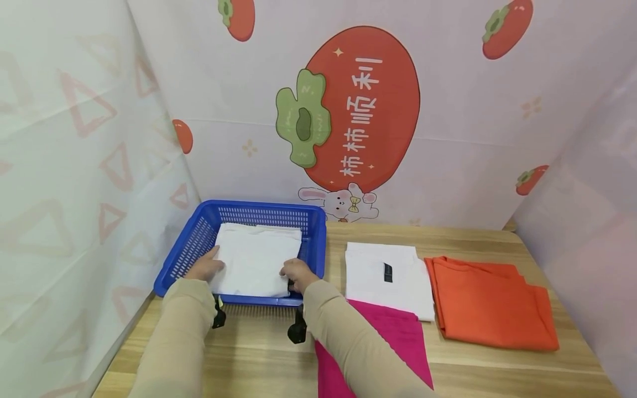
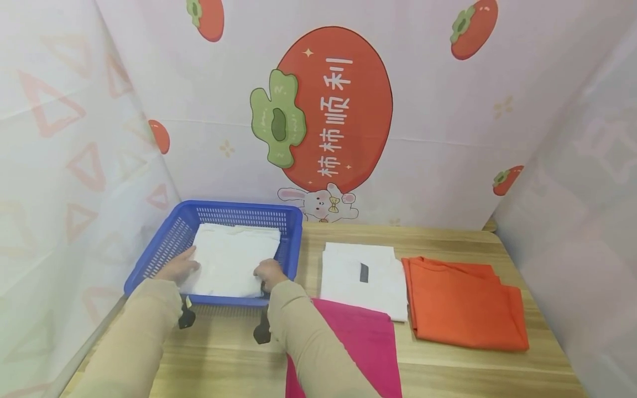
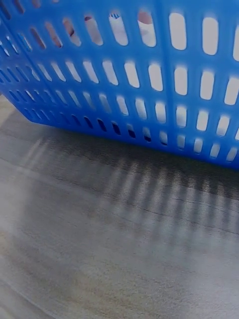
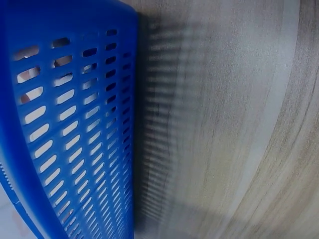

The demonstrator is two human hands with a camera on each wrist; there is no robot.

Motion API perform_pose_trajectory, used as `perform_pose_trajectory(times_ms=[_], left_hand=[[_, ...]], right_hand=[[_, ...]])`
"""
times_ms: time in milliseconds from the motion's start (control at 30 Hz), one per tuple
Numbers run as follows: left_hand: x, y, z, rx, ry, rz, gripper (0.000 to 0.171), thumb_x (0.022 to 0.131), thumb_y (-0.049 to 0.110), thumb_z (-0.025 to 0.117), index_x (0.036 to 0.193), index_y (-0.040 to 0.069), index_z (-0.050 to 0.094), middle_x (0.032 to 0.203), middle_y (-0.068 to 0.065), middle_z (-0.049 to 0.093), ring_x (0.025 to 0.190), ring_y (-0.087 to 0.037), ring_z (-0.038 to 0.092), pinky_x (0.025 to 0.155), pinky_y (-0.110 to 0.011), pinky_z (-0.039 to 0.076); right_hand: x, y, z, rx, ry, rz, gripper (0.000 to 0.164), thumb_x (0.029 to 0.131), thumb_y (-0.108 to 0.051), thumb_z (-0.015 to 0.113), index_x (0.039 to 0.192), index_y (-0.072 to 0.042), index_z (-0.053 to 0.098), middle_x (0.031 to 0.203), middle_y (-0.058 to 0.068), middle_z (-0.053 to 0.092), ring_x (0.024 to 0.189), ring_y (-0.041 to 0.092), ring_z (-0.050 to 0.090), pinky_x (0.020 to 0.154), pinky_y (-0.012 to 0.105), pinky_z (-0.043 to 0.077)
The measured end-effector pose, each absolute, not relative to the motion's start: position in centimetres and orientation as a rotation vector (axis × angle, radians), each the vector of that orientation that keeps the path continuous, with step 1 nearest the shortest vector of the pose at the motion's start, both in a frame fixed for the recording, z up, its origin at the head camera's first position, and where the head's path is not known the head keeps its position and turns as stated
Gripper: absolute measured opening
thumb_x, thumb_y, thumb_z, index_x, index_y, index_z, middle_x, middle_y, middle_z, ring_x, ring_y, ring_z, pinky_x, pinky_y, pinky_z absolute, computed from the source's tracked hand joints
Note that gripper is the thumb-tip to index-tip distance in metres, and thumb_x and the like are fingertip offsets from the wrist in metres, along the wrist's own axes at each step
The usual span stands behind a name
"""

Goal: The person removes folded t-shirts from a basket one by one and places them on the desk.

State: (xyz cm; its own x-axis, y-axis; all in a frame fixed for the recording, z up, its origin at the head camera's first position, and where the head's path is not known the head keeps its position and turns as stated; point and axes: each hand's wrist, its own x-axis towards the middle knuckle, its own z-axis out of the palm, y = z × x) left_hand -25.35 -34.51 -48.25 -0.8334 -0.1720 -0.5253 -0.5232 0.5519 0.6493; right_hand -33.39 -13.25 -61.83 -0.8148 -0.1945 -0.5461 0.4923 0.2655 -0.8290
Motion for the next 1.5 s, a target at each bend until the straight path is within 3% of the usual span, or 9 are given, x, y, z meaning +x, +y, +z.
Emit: perform_pose_trajectory(times_ms=[100,167,533,700,767,867,1000,1267,1500], left_hand=[[-25.2,-34.3,-48.0,-0.519,2.406,1.191,0.065,0.085,0.009,0.04,0.139,0.011,0.002,0.139,-0.024,-0.003,0.124,-0.042,-0.002,0.095,-0.056,0.007],[-25.0,-34.1,-47.7,-0.455,2.441,1.155,0.059,0.086,0.006,0.039,0.138,0.007,0.01,0.138,-0.025,0.003,0.123,-0.042,0.001,0.096,-0.054,0.008],[-24.7,-33.4,-47.6,-0.444,2.556,1.186,0.044,0.083,0.003,0.04,0.127,-0.001,0.039,0.133,-0.029,0.02,0.122,-0.042,0.013,0.096,-0.052,0.016],[-24.5,-33.8,-47.0,-0.457,2.585,1.238,0.046,0.082,0.004,0.04,0.128,0.002,0.04,0.135,-0.028,0.018,0.121,-0.039,0.019,0.093,-0.05,0.024],[-24.4,-34.0,-46.6,-0.462,2.594,1.269,0.047,0.081,0.006,0.04,0.128,0.003,0.04,0.135,-0.027,0.018,0.121,-0.039,0.019,0.093,-0.049,0.025],[-24.2,-34.2,-46.0,-0.452,2.623,1.3,0.047,0.081,0.007,0.04,0.129,0.006,0.04,0.136,-0.026,0.018,0.123,-0.038,0.016,0.094,-0.05,0.023],[-23.7,-34.4,-45.0,-0.428,2.646,1.335,0.046,0.084,0.011,0.042,0.129,0.009,0.041,0.137,-0.024,0.018,0.125,-0.037,0.011,0.096,-0.051,0.018],[-22.5,-33.7,-42.3,-0.355,2.697,1.385,0.043,0.088,0.018,0.042,0.13,0.017,0.041,0.139,-0.019,0.017,0.125,-0.036,0.011,0.094,-0.054,0.019],[-20.9,-30.2,-40.6,-0.299,2.709,1.534,0.04,0.087,0.015,0.045,0.128,0.014,0.044,0.137,-0.016,0.024,0.125,-0.033,0.015,0.094,-0.051,0.021]], right_hand=[[-29.9,-12.1,-54.7,0.252,1.926,-1.63,0.049,0.077,0.006,0.053,0.123,-0.007,0.045,0.066,0.005,0.047,0.045,0.011,0.033,0.041,0.025,0.033],[-27.0,-11.2,-48.8,0.233,1.929,-1.608,0.052,0.079,0.009,0.046,0.129,-0.001,0.036,0.058,0.002,0.039,0.041,0.01,0.02,0.041,0.024,0.026],[-25.9,-11.2,-47.1,-0.022,2.097,-1.602,0.053,0.074,0.011,0.05,0.125,-0.002,0.043,0.081,0.009,0.052,0.038,0.011,0.024,0.036,0.024,0.028],[-25.7,-11.1,-45.8,-0.175,2.181,-1.523,0.056,0.073,0.011,0.048,0.126,-0.006,0.044,0.052,0.002,0.035,0.035,0.009,0.017,0.034,0.023,0.023],[-25.7,-10.8,-45.3,-0.209,2.195,-1.512,0.056,0.073,0.011,0.048,0.126,-0.007,0.044,0.052,0.002,0.04,0.036,0.009,0.016,0.034,0.022,0.022],[-25.6,-10.4,-44.5,-0.247,2.204,-1.513,0.055,0.073,0.011,0.05,0.125,-0.008,0.045,0.08,0.009,0.057,0.036,0.009,0.019,0.035,0.022,0.023],[-25.8,-9.7,-43.6,-0.308,2.21,-1.511,0.053,0.074,0.008,0.052,0.125,-0.009,0.046,0.112,0.015,0.049,0.041,0.01,0.026,0.038,0.022,0.029],[-25.7,-7.6,-41.8,-0.305,2.128,-1.623,0.05,0.075,0.006,0.056,0.122,-0.009,0.048,0.086,0.012,0.046,0.051,0.016,0.044,0.045,0.027,0.044],[-24.7,-3.7,-41.0,-0.276,2.078,-1.708,0.049,0.076,0.005,0.056,0.121,-0.012,0.049,0.11,0.015,0.047,0.068,0.018,0.052,0.054,0.031,0.048]])
